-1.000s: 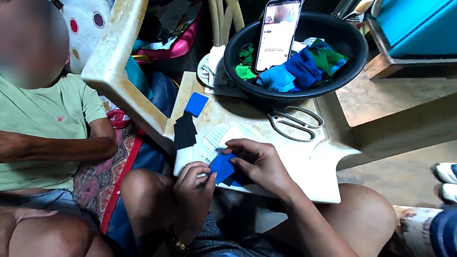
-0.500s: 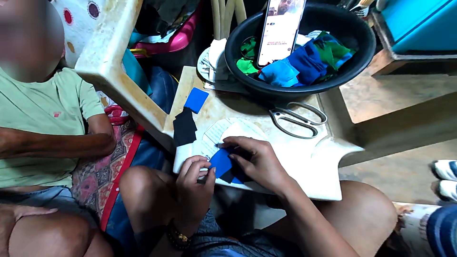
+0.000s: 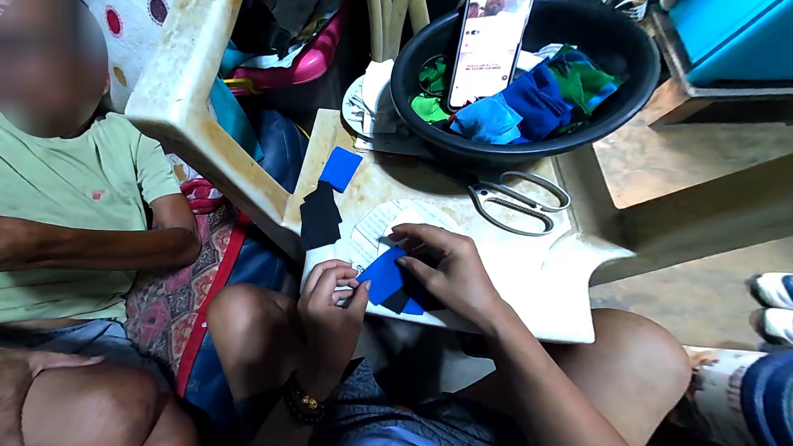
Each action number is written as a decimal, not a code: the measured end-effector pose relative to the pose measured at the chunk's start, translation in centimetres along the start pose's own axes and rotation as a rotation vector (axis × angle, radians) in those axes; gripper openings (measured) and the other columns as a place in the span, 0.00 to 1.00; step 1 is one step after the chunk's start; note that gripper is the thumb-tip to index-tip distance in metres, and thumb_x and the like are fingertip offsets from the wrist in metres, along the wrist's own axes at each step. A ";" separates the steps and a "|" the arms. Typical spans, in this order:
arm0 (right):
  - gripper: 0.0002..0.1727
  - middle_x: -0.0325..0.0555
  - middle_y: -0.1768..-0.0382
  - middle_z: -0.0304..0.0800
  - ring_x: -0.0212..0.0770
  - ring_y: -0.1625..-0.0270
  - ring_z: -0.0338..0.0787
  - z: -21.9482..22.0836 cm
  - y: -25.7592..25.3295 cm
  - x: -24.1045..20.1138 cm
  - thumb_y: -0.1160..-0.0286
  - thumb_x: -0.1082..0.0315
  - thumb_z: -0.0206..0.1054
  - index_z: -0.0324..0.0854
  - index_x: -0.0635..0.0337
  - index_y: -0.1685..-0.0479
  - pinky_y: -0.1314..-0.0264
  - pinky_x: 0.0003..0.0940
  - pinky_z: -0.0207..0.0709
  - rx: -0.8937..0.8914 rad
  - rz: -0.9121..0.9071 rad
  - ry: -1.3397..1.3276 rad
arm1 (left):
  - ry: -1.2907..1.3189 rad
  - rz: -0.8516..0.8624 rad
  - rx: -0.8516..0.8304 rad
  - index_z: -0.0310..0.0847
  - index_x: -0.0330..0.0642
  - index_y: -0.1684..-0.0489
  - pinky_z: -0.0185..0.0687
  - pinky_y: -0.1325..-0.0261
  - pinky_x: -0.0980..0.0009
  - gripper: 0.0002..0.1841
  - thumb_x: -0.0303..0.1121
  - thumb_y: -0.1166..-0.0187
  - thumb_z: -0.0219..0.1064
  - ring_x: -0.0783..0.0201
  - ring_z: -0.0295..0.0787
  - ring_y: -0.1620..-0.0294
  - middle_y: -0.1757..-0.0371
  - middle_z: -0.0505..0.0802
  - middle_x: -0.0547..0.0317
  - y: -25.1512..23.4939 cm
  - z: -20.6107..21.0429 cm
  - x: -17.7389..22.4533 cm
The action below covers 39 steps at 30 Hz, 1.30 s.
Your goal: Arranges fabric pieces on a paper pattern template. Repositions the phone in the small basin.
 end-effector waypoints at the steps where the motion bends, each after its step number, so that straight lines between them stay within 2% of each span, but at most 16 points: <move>1: 0.18 0.50 0.50 0.93 0.30 0.57 0.91 0.0 0.0 0.1 0.33 0.80 0.68 0.86 0.67 0.42 0.50 0.22 0.85 0.002 0.006 -0.001 | 0.005 -0.009 0.000 0.86 0.23 0.66 0.90 0.62 0.83 0.09 0.18 0.42 0.76 0.74 0.92 0.61 0.53 0.89 0.43 0.0 0.0 0.0; 19: 0.20 0.50 0.49 0.92 0.27 0.61 0.90 -0.2 0.0 0.3 0.34 0.80 0.69 0.86 0.68 0.40 0.57 0.19 0.84 0.022 0.042 -0.021 | 0.011 -0.034 -0.028 0.86 0.23 0.65 0.90 0.65 0.83 0.11 0.19 0.44 0.77 0.75 0.91 0.64 0.53 0.88 0.44 -0.1 0.1 -0.2; 30: 0.20 0.51 0.51 0.92 0.29 0.60 0.91 -0.1 -0.1 0.4 0.34 0.80 0.70 0.86 0.67 0.40 0.55 0.21 0.85 0.019 0.042 -0.006 | 0.008 -0.030 -0.031 0.86 0.23 0.64 0.90 0.65 0.82 0.12 0.18 0.45 0.78 0.75 0.91 0.64 0.53 0.88 0.44 -0.1 0.1 -0.3; 33: 0.20 0.51 0.50 0.93 0.30 0.59 0.92 -0.1 0.0 0.4 0.34 0.80 0.70 0.86 0.67 0.40 0.54 0.22 0.86 0.016 0.042 -0.002 | 0.001 -0.044 -0.023 0.86 0.23 0.63 0.90 0.66 0.82 0.11 0.19 0.43 0.75 0.74 0.91 0.64 0.52 0.88 0.44 -0.1 -0.3 -0.3; 36: 0.19 0.51 0.51 0.93 0.31 0.59 0.91 0.0 0.0 0.4 0.34 0.80 0.70 0.86 0.68 0.41 0.53 0.24 0.86 0.017 0.037 -0.007 | -0.076 -0.029 -0.007 0.88 0.25 0.61 0.87 0.66 0.85 0.09 0.20 0.37 0.69 0.77 0.90 0.63 0.52 0.90 0.44 -0.3 -1.0 -0.3; 39: 0.19 0.52 0.51 0.93 0.31 0.59 0.91 0.0 0.0 0.5 0.34 0.80 0.70 0.86 0.68 0.40 0.53 0.23 0.86 0.018 0.045 -0.004 | -0.228 0.040 -0.028 0.93 0.32 0.62 0.75 0.67 0.89 0.08 0.24 0.32 0.69 0.79 0.83 0.66 0.52 0.92 0.45 -0.7 -1.3 0.3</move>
Point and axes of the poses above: each hand's wrist, its own y-axis away from the middle knuckle, its own z-axis out of the palm, x = y × z, the point moved 10 cm from there along -y, towards the middle knuckle
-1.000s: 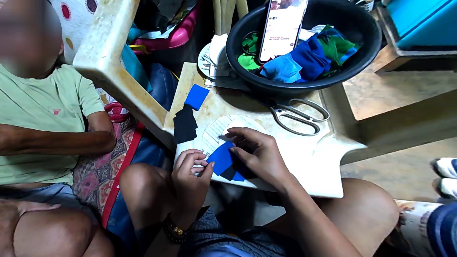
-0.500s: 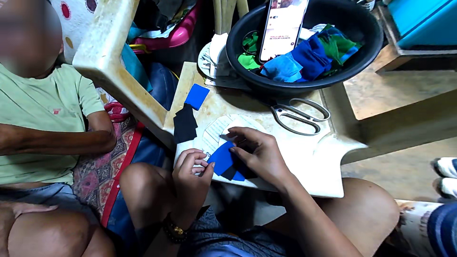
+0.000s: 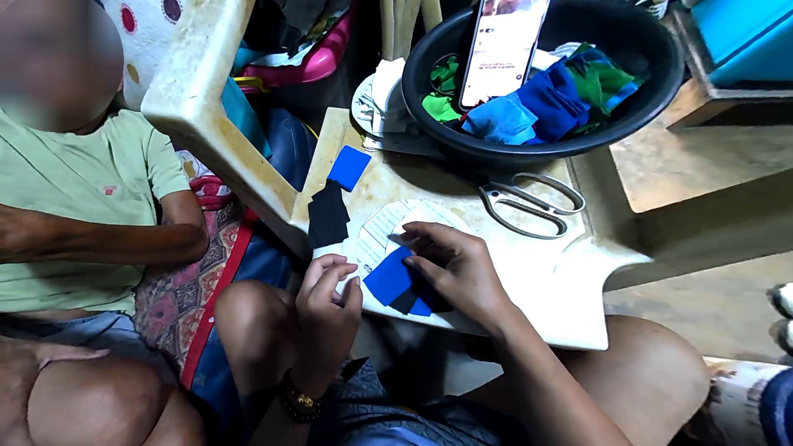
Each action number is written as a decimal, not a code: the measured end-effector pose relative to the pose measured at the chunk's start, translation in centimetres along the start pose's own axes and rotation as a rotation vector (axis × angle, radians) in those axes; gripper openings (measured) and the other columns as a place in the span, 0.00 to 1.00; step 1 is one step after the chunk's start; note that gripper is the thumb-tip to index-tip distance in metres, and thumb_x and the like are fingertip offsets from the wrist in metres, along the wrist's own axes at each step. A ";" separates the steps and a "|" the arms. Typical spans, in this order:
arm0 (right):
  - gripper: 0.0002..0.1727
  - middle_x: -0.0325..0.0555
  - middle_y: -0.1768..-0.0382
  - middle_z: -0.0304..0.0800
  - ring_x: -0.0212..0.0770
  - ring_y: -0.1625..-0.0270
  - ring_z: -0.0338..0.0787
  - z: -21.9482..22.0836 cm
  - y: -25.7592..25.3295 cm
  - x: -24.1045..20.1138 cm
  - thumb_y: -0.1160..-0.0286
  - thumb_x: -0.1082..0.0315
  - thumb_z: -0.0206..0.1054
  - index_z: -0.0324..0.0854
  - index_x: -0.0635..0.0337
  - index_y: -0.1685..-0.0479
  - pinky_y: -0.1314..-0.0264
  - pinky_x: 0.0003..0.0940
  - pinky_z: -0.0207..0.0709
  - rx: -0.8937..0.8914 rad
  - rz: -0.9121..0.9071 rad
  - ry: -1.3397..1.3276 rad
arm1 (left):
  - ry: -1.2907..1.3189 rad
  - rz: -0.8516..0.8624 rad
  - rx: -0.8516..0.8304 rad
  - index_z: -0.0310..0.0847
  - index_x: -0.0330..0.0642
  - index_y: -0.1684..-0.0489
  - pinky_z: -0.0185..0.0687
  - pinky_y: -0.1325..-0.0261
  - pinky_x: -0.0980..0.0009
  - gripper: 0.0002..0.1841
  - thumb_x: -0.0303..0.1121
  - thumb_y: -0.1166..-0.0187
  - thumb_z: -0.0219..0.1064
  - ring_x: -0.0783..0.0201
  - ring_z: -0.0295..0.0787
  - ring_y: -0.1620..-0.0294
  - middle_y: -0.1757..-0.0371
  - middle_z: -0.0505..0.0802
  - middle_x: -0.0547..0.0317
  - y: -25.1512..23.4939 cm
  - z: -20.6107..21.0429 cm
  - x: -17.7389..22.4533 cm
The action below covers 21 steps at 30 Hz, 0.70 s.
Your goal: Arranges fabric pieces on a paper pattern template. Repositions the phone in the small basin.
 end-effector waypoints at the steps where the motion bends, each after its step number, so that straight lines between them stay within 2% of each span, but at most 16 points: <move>1: 0.20 0.52 0.51 0.93 0.31 0.59 0.91 0.0 0.0 0.0 0.34 0.80 0.70 0.85 0.68 0.40 0.52 0.23 0.86 0.001 -0.002 0.001 | -0.053 0.004 -0.021 0.95 0.36 0.62 0.74 0.64 0.87 0.08 0.27 0.31 0.70 0.77 0.82 0.64 0.51 0.92 0.47 -0.1 0.1 0.1; 4: 0.20 0.51 0.51 0.93 0.30 0.59 0.91 0.0 0.0 0.0 0.34 0.79 0.70 0.86 0.68 0.40 0.53 0.22 0.85 0.002 -0.003 0.005 | -0.143 0.004 -0.089 0.96 0.42 0.66 0.81 0.51 0.74 0.07 0.33 0.32 0.74 0.66 0.88 0.55 0.48 0.93 0.48 -0.1 0.6 0.0; 6: 0.20 0.50 0.51 0.93 0.29 0.60 0.90 0.0 0.0 0.0 0.34 0.79 0.71 0.86 0.68 0.40 0.53 0.22 0.85 -0.001 -0.004 0.007 | -0.156 0.008 -0.113 0.95 0.43 0.70 0.81 0.47 0.68 0.05 0.34 0.34 0.76 0.61 0.88 0.53 0.48 0.93 0.48 0.0 0.9 0.0; 9: 0.19 0.50 0.52 0.92 0.29 0.61 0.90 -0.1 0.0 -0.1 0.35 0.79 0.70 0.86 0.68 0.41 0.55 0.21 0.84 0.006 -0.013 0.009 | -0.175 0.004 -0.131 0.94 0.46 0.75 0.79 0.46 0.68 0.04 0.34 0.34 0.75 0.61 0.87 0.52 0.48 0.93 0.50 0.0 1.2 0.1; 18: 0.19 0.51 0.52 0.93 0.30 0.60 0.91 -0.1 0.0 -0.1 0.35 0.79 0.71 0.86 0.68 0.41 0.53 0.22 0.85 0.005 -0.011 0.024 | -0.197 -0.014 -0.161 0.92 0.46 0.79 0.78 0.48 0.66 0.05 0.33 0.35 0.73 0.60 0.86 0.51 0.48 0.92 0.51 -0.2 1.4 0.1; 21: 0.20 0.51 0.52 0.93 0.30 0.59 0.91 -0.1 0.0 -0.1 0.35 0.79 0.71 0.86 0.67 0.41 0.52 0.22 0.85 0.005 -0.014 0.023 | -0.169 -0.013 -0.142 0.91 0.44 0.77 0.80 0.47 0.66 0.04 0.32 0.36 0.74 0.58 0.87 0.50 0.47 0.92 0.49 -0.1 1.2 0.2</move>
Point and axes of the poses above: each hand's wrist, its own y-axis away from the middle knuckle, its own z-axis out of the palm, x = y × z, the point moved 10 cm from there along -y, towards the middle knuckle
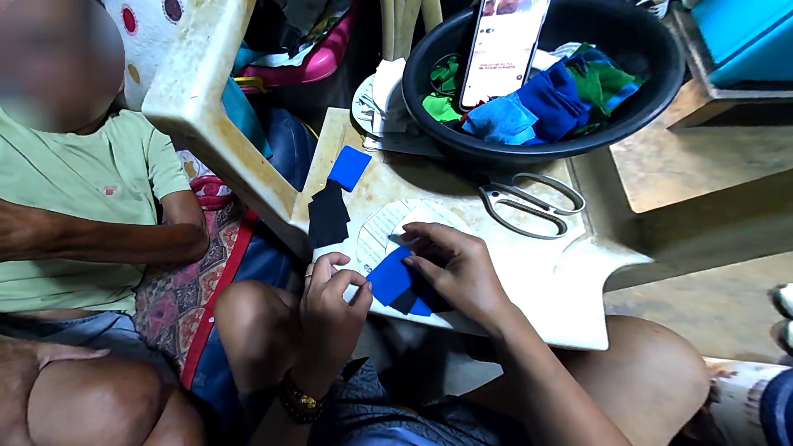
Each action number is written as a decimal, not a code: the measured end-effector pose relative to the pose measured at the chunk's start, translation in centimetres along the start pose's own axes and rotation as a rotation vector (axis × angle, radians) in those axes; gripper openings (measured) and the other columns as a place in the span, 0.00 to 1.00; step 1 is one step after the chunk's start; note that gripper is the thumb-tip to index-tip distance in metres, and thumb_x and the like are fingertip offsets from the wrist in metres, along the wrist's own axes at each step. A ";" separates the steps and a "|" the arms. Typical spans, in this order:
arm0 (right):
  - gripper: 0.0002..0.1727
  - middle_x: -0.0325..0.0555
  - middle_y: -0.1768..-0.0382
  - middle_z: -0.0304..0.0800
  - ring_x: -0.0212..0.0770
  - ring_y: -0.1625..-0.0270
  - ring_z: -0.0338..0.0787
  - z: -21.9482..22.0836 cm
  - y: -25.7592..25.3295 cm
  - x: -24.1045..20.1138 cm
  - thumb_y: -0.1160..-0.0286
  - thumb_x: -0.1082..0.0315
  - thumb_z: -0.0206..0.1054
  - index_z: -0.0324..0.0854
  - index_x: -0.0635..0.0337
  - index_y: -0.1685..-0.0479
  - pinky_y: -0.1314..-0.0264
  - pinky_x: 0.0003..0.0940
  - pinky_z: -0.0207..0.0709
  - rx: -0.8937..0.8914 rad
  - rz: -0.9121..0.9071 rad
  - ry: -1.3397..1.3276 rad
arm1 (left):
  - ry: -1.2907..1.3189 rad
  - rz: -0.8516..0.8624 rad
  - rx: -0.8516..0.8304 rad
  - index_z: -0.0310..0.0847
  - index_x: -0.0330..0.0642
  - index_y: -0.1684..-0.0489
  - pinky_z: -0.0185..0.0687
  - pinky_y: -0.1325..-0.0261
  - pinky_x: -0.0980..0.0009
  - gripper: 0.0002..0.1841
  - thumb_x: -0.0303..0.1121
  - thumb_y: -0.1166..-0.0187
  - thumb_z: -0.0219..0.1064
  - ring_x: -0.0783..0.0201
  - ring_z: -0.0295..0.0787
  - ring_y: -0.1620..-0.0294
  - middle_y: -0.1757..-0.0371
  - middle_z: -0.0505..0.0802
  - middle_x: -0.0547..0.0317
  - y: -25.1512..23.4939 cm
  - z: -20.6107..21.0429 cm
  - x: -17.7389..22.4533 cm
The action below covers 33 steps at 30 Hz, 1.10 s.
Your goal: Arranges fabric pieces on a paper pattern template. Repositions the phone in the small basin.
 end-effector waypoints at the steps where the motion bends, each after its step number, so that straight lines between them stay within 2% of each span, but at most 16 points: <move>1: 0.20 0.50 0.52 0.93 0.30 0.59 0.91 0.0 0.0 0.0 0.35 0.79 0.71 0.86 0.67 0.41 0.52 0.22 0.85 0.001 0.000 0.000 | 0.019 0.000 0.008 0.91 0.43 0.74 0.81 0.46 0.66 0.03 0.31 0.36 0.74 0.57 0.88 0.49 0.47 0.92 0.48 0.0 -0.1 0.0; 4: 0.20 0.52 0.52 0.92 0.32 0.59 0.91 0.0 0.0 0.0 0.35 0.80 0.71 0.86 0.68 0.41 0.52 0.24 0.86 -0.003 -0.006 -0.001 | 0.050 0.011 0.052 0.92 0.40 0.67 0.82 0.47 0.73 0.05 0.28 0.34 0.70 0.62 0.88 0.50 0.48 0.92 0.49 0.1 -0.6 -0.1; 6: 0.19 0.52 0.52 0.92 0.32 0.60 0.91 0.0 0.0 0.0 0.35 0.79 0.71 0.86 0.68 0.41 0.53 0.25 0.86 -0.004 -0.011 0.003 | 0.078 0.043 0.106 0.93 0.38 0.67 0.77 0.54 0.83 0.07 0.25 0.33 0.67 0.71 0.85 0.57 0.52 0.92 0.49 0.1 -1.2 0.1; 8: 0.19 0.51 0.53 0.92 0.32 0.60 0.91 0.0 0.0 0.0 0.35 0.79 0.71 0.86 0.67 0.41 0.53 0.24 0.86 -0.003 -0.012 0.008 | 0.133 0.104 0.132 0.93 0.35 0.69 0.76 0.57 0.87 0.07 0.22 0.34 0.67 0.74 0.85 0.58 0.56 0.92 0.49 0.1 -1.4 0.6; 12: 0.19 0.51 0.52 0.92 0.31 0.59 0.91 0.0 0.0 0.0 0.35 0.79 0.71 0.86 0.67 0.41 0.52 0.24 0.86 -0.002 -0.014 0.002 | 0.216 0.264 0.016 0.95 0.33 0.66 0.83 0.45 0.81 0.07 0.22 0.30 0.68 0.67 0.91 0.54 0.58 0.95 0.49 0.2 -0.4 2.1; 15: 0.19 0.52 0.52 0.93 0.32 0.59 0.91 0.0 0.0 0.0 0.35 0.79 0.70 0.86 0.68 0.41 0.52 0.24 0.86 0.002 -0.014 0.000 | 0.203 0.344 -0.096 0.95 0.34 0.62 0.81 0.39 0.76 0.09 0.23 0.26 0.66 0.61 0.90 0.49 0.55 0.96 0.49 0.5 0.9 2.9; 24: 0.19 0.51 0.53 0.92 0.31 0.59 0.91 -0.2 0.0 0.0 0.35 0.80 0.70 0.87 0.68 0.43 0.52 0.24 0.86 0.035 -0.029 0.024 | 0.148 0.367 -0.171 0.96 0.36 0.57 0.81 0.38 0.72 0.13 0.20 0.25 0.62 0.57 0.89 0.48 0.48 0.95 0.48 0.7 2.1 3.0; 28: 0.15 0.59 0.52 0.91 0.41 0.58 0.91 -0.8 0.2 -2.0 0.36 0.81 0.67 0.89 0.71 0.49 0.51 0.30 0.86 0.138 -0.189 0.152 | 0.139 0.387 -0.161 0.96 0.37 0.57 0.80 0.38 0.73 0.12 0.21 0.26 0.63 0.58 0.89 0.48 0.49 0.95 0.48 0.7 2.0 2.9; 31: 0.16 0.55 0.58 0.93 0.39 0.58 0.92 0.3 0.5 -3.1 0.36 0.80 0.65 0.89 0.70 0.49 0.49 0.28 0.85 0.025 -0.221 0.112 | 0.149 0.397 -0.157 0.96 0.36 0.57 0.81 0.38 0.72 0.12 0.21 0.26 0.63 0.57 0.89 0.48 0.49 0.95 0.47 0.7 2.0 3.0; 33: 0.17 0.55 0.57 0.94 0.43 0.57 0.93 1.2 0.6 -3.6 0.38 0.81 0.65 0.89 0.70 0.49 0.47 0.31 0.85 -0.072 -0.226 0.108 | 0.162 0.410 -0.149 0.95 0.36 0.58 0.82 0.38 0.71 0.12 0.21 0.27 0.63 0.56 0.90 0.48 0.49 0.95 0.47 0.7 1.9 3.0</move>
Point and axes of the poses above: each hand's wrist, its own y-axis away from the middle knuckle, its own z-axis out of the palm, x = y × z, the point moved 10 cm from there along -y, towards the middle knuckle
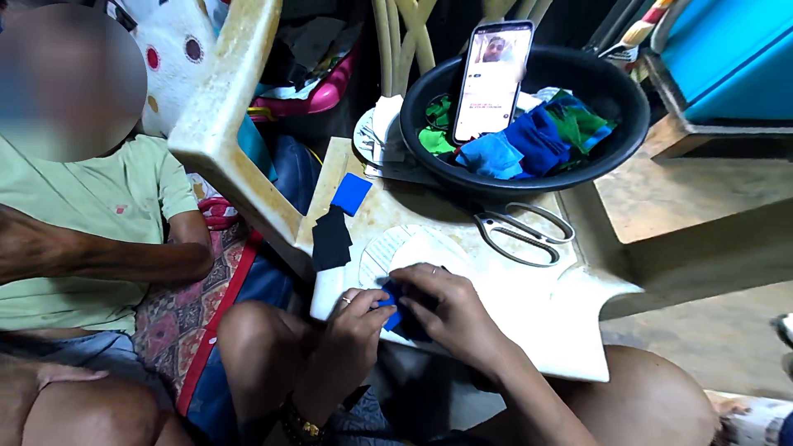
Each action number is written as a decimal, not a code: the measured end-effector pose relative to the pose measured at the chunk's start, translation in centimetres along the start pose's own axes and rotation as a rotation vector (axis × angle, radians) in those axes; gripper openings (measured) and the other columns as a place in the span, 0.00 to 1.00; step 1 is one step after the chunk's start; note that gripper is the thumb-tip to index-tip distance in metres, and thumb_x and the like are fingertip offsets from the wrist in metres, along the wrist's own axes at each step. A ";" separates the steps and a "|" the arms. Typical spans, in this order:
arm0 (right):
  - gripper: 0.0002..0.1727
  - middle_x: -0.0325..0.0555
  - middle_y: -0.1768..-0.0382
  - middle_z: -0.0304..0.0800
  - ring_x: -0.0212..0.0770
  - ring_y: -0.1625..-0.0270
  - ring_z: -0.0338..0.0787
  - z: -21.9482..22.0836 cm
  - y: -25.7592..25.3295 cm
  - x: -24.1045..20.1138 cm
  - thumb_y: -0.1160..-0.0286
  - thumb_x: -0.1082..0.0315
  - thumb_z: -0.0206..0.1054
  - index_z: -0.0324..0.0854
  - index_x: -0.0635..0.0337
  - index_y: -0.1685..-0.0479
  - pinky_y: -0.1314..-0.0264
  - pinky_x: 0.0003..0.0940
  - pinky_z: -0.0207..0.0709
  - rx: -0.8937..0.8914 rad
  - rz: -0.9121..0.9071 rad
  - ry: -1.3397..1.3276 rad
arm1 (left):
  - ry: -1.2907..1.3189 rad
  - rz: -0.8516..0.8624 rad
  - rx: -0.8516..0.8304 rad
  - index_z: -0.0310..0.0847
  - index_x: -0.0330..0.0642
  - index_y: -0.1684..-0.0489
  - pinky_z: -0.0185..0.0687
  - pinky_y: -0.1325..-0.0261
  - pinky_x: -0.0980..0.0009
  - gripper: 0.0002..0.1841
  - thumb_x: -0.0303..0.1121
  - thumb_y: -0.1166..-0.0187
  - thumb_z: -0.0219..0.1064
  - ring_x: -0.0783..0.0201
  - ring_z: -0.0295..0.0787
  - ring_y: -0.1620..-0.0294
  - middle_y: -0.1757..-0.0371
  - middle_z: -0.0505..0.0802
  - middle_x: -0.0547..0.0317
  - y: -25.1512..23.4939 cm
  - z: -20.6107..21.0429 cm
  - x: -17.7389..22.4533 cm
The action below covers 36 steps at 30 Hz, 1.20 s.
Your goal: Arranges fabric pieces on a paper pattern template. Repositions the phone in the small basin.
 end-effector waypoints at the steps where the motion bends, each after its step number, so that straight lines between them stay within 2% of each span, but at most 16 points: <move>1: 0.17 0.56 0.57 0.94 0.46 0.56 0.93 0.3 0.0 -0.2 0.40 0.82 0.66 0.89 0.70 0.50 0.47 0.34 0.86 -0.029 -0.003 0.013 | 0.013 0.007 0.007 0.95 0.35 0.58 0.82 0.39 0.70 0.12 0.21 0.28 0.64 0.56 0.90 0.48 0.50 0.95 0.47 0.0 -0.1 0.0; 4: 0.18 0.59 0.53 0.93 0.50 0.56 0.93 0.9 0.0 0.0 0.45 0.81 0.70 0.90 0.68 0.52 0.49 0.37 0.87 -0.065 0.007 0.035 | 0.069 0.010 0.010 0.95 0.35 0.61 0.83 0.38 0.71 0.10 0.22 0.27 0.65 0.58 0.91 0.48 0.50 0.95 0.48 0.0 -0.5 -0.3; 7: 0.20 0.59 0.50 0.92 0.50 0.55 0.93 1.0 0.0 0.2 0.48 0.80 0.74 0.90 0.68 0.50 0.51 0.38 0.87 -0.079 0.029 0.030 | 0.093 -0.036 0.095 0.93 0.29 0.64 0.87 0.41 0.74 0.07 0.21 0.29 0.68 0.60 0.94 0.50 0.53 0.96 0.44 -1.0 -2.6 -1.6; 11: 0.22 0.61 0.49 0.92 0.52 0.55 0.93 1.0 0.1 0.1 0.50 0.79 0.76 0.90 0.68 0.49 0.51 0.40 0.87 -0.083 0.034 0.038 | -0.088 -0.106 0.185 0.94 0.28 0.63 0.87 0.39 0.62 0.07 0.21 0.35 0.72 0.50 0.94 0.47 0.51 0.95 0.40 -2.8 -5.6 -4.2; 14: 0.22 0.62 0.49 0.91 0.53 0.55 0.92 1.0 0.0 0.1 0.50 0.80 0.76 0.90 0.69 0.49 0.51 0.41 0.87 -0.093 0.043 0.039 | -0.130 -0.140 0.069 0.94 0.29 0.61 0.85 0.35 0.57 0.08 0.21 0.36 0.74 0.46 0.92 0.42 0.47 0.94 0.39 -3.7 -6.1 -5.7; 18: 0.22 0.62 0.48 0.91 0.53 0.55 0.92 1.1 0.1 0.2 0.49 0.80 0.77 0.90 0.69 0.48 0.51 0.41 0.87 -0.106 0.051 0.031 | -0.131 -0.152 -0.072 0.94 0.31 0.58 0.82 0.32 0.55 0.08 0.25 0.29 0.73 0.45 0.90 0.38 0.44 0.94 0.41 -4.1 -5.7 -6.8; 21: 0.22 0.61 0.47 0.91 0.52 0.55 0.92 1.1 0.1 0.2 0.50 0.80 0.77 0.90 0.68 0.48 0.51 0.40 0.86 -0.109 0.062 0.031 | -0.164 -0.131 -0.069 0.94 0.32 0.60 0.83 0.35 0.55 0.08 0.29 0.27 0.73 0.45 0.90 0.41 0.47 0.94 0.42 -4.3 -5.4 -6.7; 27: 0.22 0.61 0.48 0.91 0.51 0.55 0.92 1.1 0.1 0.2 0.50 0.80 0.77 0.90 0.68 0.48 0.52 0.38 0.86 -0.107 0.061 0.032 | -0.156 -0.073 -0.013 0.93 0.30 0.64 0.87 0.41 0.59 0.05 0.23 0.31 0.73 0.47 0.93 0.49 0.53 0.94 0.40 -4.9 -4.5 -5.7; 36: 0.22 0.61 0.48 0.90 0.52 0.54 0.92 1.2 0.0 0.3 0.50 0.79 0.77 0.90 0.68 0.48 0.50 0.39 0.86 -0.114 0.059 0.028 | -0.166 -0.105 -0.016 0.92 0.31 0.70 0.88 0.46 0.59 0.05 0.21 0.32 0.69 0.48 0.93 0.52 0.55 0.94 0.41 -5.2 -4.0 -6.2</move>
Point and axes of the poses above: each hand's wrist, its own y-axis away from the middle knuckle, its own z-axis out of the palm, x = y × z, the point moved 10 cm from there along -y, towards the middle knuckle
